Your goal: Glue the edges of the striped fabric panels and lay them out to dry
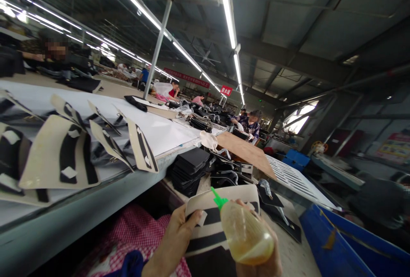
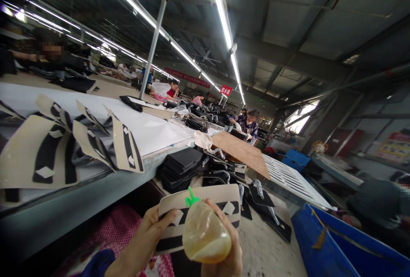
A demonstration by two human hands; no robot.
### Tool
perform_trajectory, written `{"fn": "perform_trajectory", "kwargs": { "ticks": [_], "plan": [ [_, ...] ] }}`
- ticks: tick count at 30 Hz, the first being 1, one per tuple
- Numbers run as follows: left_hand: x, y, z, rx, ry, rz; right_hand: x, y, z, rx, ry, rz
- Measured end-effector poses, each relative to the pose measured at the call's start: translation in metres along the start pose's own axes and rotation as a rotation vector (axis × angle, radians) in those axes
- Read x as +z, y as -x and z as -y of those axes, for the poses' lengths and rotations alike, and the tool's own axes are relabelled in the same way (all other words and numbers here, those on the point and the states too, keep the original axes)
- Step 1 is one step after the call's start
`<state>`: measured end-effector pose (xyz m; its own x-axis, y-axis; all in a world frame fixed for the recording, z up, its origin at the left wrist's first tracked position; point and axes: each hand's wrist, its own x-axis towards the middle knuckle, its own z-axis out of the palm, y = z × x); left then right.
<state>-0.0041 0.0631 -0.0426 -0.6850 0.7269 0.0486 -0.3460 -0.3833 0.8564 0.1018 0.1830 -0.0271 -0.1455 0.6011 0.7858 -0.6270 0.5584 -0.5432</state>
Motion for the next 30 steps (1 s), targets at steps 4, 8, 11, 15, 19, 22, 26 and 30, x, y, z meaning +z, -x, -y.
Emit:
{"fn": "perform_trajectory", "kwargs": {
  "ticks": [4, 8, 11, 15, 19, 22, 26, 30],
  "plan": [
    [0.003, 0.001, -0.002, -0.008, 0.051, 0.002, -0.029, -0.003, -0.008, 0.061, -0.016, -0.033],
    [0.006, 0.005, -0.009, -0.034, -0.020, -0.039, -0.045, -0.010, -0.016, 0.164, 0.234, 0.158],
    [0.005, 0.008, -0.012, -0.007, -0.010, -0.032, -0.032, -0.006, -0.014, 0.083, 0.306, 0.141],
    [0.003, 0.007, -0.010, -0.048, 0.029, -0.076, -0.004, 0.002, -0.006, -0.132, 0.371, -0.201],
    [0.003, 0.006, -0.007, -0.046, 0.074, -0.022, 0.001, 0.006, -0.004, -0.231, 0.443, -0.202],
    [0.003, 0.008, -0.008, -0.015, 0.055, -0.006, -0.004, 0.010, -0.006, -0.252, 0.385, 0.024],
    [0.002, 0.007, -0.010, -0.043, 0.040, -0.035, -0.006, 0.016, -0.009, -0.222, 0.397, -0.044],
    [0.002, 0.006, -0.010, -0.031, 0.042, -0.018, -0.009, 0.019, -0.011, -0.181, 0.434, -0.037]
  ]
}}
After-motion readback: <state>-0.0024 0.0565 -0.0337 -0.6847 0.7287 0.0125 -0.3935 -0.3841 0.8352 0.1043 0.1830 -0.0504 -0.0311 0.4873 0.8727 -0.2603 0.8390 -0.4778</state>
